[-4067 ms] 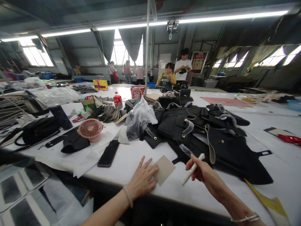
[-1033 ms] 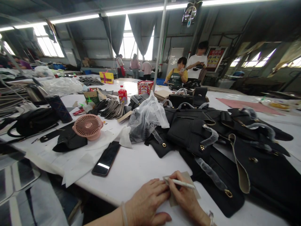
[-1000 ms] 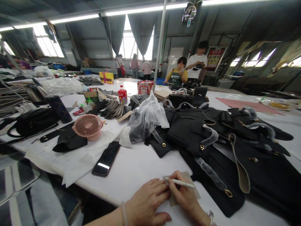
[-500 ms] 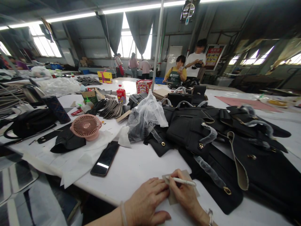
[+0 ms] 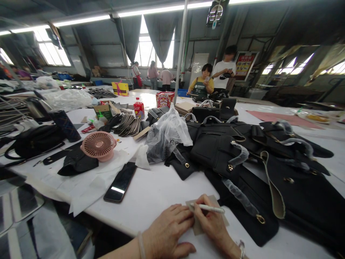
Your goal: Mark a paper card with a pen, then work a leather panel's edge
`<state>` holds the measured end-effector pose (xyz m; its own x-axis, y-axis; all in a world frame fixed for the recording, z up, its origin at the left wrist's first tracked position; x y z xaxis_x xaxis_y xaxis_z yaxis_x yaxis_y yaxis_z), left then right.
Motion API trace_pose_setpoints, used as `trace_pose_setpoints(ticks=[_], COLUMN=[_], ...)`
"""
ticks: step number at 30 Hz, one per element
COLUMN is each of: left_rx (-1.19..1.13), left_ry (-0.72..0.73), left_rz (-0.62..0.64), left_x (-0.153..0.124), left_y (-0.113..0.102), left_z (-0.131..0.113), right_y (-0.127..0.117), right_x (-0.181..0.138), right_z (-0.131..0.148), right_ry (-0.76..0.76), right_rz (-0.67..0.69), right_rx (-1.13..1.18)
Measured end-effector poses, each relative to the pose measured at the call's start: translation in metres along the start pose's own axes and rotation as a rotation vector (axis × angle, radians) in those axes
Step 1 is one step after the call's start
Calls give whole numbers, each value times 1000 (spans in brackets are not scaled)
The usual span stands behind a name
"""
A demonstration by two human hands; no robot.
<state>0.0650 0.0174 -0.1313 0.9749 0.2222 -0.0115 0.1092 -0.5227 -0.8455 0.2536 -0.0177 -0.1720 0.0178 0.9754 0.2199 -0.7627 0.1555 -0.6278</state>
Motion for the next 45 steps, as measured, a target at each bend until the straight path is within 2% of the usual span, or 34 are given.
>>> trace_pose_setpoints(ticks=[7,13,22,25,29,32,35,40,45], left_rx=[31,34,48,34,16,20,21,-6,-94], left_ry=[-13,-18,-17,-16,-46,-107,-188,-226,-258], left_rz=[15,7,-23,-32,-46,-81,-140,-218,-289], left_x=[0,0,2,2,-1,-4,-4,-2,0], left_y=[0,0,5,5,9,16,26,36,32], left_z=[-1,-1,0,0,2,9,19,30,29], right_y=[-1,-5,-5,-13,-28,-29,-18,-3,-11], right_x=[-2,-2,-5,-8,-18,-29,-36,-33,-29], right_z=[-5,-2,-5,-7,-2,7,20,44,60], right_ry=[52,112,102,39,-121,-46,48,117,149], right_rz=[-33,46,18,15,147,284,411,511,595], right_rx=[2,37,64,54,-106,-390,-598,-745,-795])
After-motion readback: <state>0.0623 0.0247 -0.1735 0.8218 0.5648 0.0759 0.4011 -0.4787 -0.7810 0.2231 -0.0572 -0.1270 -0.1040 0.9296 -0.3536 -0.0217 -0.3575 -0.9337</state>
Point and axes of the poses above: each hand's wrist, its own x-axis towards the middle knuckle, its own y-axis out of the palm, z = x × y, the point moved 1 cm from there along x, towards the middle knuckle, and after that the axes turned 12 degrees about z, right-handed, at the moved point
